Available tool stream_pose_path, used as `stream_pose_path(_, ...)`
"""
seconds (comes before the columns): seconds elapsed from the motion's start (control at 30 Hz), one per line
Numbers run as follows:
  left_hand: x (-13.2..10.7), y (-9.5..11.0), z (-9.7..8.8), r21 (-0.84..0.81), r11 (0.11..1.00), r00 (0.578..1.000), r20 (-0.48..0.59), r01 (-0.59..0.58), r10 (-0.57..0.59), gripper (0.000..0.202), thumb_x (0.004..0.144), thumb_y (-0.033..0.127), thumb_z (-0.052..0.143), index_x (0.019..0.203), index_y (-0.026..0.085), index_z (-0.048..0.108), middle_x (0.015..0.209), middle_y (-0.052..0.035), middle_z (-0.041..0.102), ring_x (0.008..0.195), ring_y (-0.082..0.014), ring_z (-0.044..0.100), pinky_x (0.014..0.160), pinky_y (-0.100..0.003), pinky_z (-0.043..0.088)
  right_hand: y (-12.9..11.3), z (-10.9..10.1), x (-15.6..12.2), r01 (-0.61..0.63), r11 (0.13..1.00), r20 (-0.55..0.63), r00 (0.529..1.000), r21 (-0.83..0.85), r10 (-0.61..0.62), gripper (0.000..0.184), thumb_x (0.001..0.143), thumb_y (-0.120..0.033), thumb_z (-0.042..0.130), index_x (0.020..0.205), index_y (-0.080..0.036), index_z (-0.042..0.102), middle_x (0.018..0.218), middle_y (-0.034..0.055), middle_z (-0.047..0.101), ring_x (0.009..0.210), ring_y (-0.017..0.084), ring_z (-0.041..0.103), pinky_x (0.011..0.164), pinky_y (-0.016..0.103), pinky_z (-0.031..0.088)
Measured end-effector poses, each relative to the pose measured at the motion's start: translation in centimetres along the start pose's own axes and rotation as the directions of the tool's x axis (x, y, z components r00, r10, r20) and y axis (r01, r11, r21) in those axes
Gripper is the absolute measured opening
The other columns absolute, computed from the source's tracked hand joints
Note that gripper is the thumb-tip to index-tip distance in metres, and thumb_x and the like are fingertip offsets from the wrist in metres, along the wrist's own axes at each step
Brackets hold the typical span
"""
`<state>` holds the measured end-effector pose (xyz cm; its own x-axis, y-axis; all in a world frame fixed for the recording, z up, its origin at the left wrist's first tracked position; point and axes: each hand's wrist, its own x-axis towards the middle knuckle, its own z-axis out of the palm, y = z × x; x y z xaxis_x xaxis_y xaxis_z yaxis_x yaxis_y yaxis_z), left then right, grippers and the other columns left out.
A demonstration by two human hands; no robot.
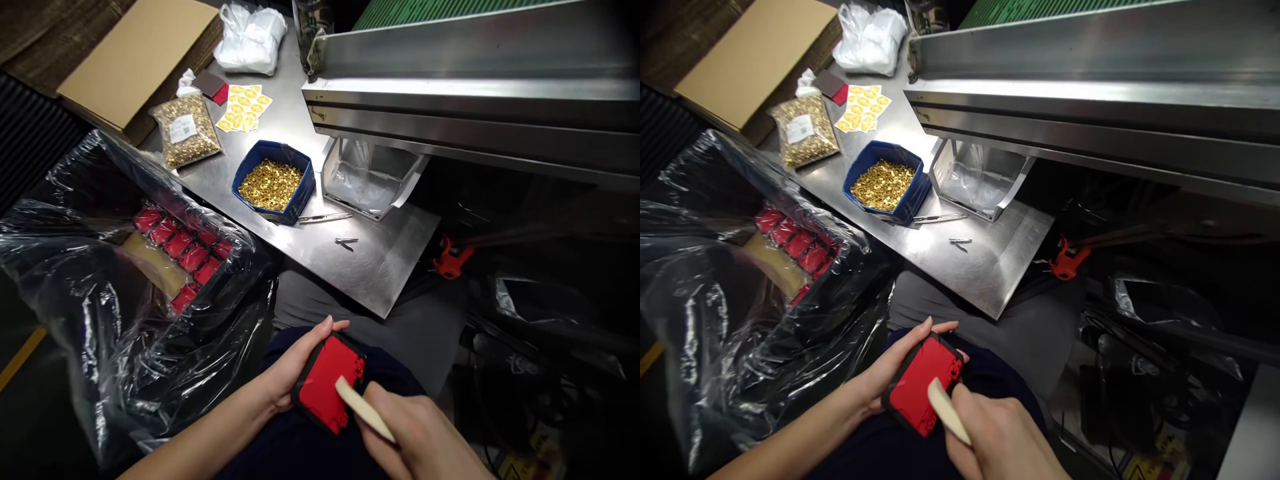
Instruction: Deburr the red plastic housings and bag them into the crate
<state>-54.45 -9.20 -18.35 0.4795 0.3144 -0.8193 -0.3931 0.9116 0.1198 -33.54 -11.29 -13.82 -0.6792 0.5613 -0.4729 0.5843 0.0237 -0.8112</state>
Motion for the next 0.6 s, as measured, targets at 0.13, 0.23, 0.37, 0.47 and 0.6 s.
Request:
stream_pose_path(0.13,-0.13,0.29,-0.35,-0.059,0.998,0.996,0.088,0.032,-0.027,0.059,0.098,0.054,0.052,0.143,0.016,0.054,0.122,-0.0217,0.070,0.095,-0.0258,0.072,0.092,-0.039,0.052,-0.15,-0.16,0.31,0.046,0.999,-0.001,0.999,0.006,-0.046,0.011,0.097,-0.015,0.045,0.099,-0.026,0.046,0.084,-0.0038,0.061,0.065,0.013,0.055,0.060,0.025,0.036)
stream_pose_path(0.23,-0.14,0.35,-0.38,-0.097,0.993,0.996,0.059,0.066,-0.061,0.059,0.096,0.053,0.054,0.138,0.011,0.058,0.120,-0.0218,0.070,0.093,-0.0248,0.072,0.087,-0.036,0.053,-0.14,-0.26,0.44,0.016,1.000,-0.010,1.000,0.023,-0.016,0.012,0.097,-0.015,0.045,0.092,-0.026,0.044,0.080,-0.0054,0.059,0.061,0.011,0.053,0.057,0.025,0.034)
stream_pose_path(0.37,-0.02,0.29,-0.16,-0.103,0.992,0.997,0.047,0.067,-0.062,0.060,0.094,0.053,0.056,0.135,0.010,0.061,0.117,-0.0210,0.072,0.093,-0.0264,0.072,0.089,-0.037,0.053,-0.20,-0.42,0.72,0.060,0.998,0.050,0.997,-0.031,-0.058,0.013,0.094,-0.013,0.050,0.094,-0.025,0.046,0.084,-0.0037,0.063,0.067,0.013,0.058,0.060,0.025,0.036)
stream_pose_path(0.47,0.01,0.35,-0.11,-0.112,0.990,0.996,0.016,0.086,-0.085,0.059,0.095,0.054,0.055,0.134,0.010,0.062,0.114,-0.0194,0.073,0.088,-0.0234,0.072,0.082,-0.032,0.054,0.03,-0.64,0.64,0.007,1.000,-0.008,1.000,-0.004,-0.007,0.011,0.097,-0.016,0.048,0.096,-0.026,0.044,0.085,-0.0049,0.062,0.066,0.012,0.056,0.060,0.024,0.035)
stream_pose_path(0.6,-0.20,0.55,0.11,-0.052,0.997,0.998,0.002,0.061,-0.061,0.058,0.095,0.054,0.056,0.135,0.012,0.062,0.117,-0.0196,0.072,0.088,-0.0242,0.072,0.083,-0.034,0.054,0.13,-0.60,0.44,0.026,0.999,0.051,0.998,-0.021,-0.025,0.018,0.096,-0.017,0.048,0.085,-0.026,0.037,0.076,-0.0065,0.057,0.060,0.011,0.050,0.056,0.026,0.031)
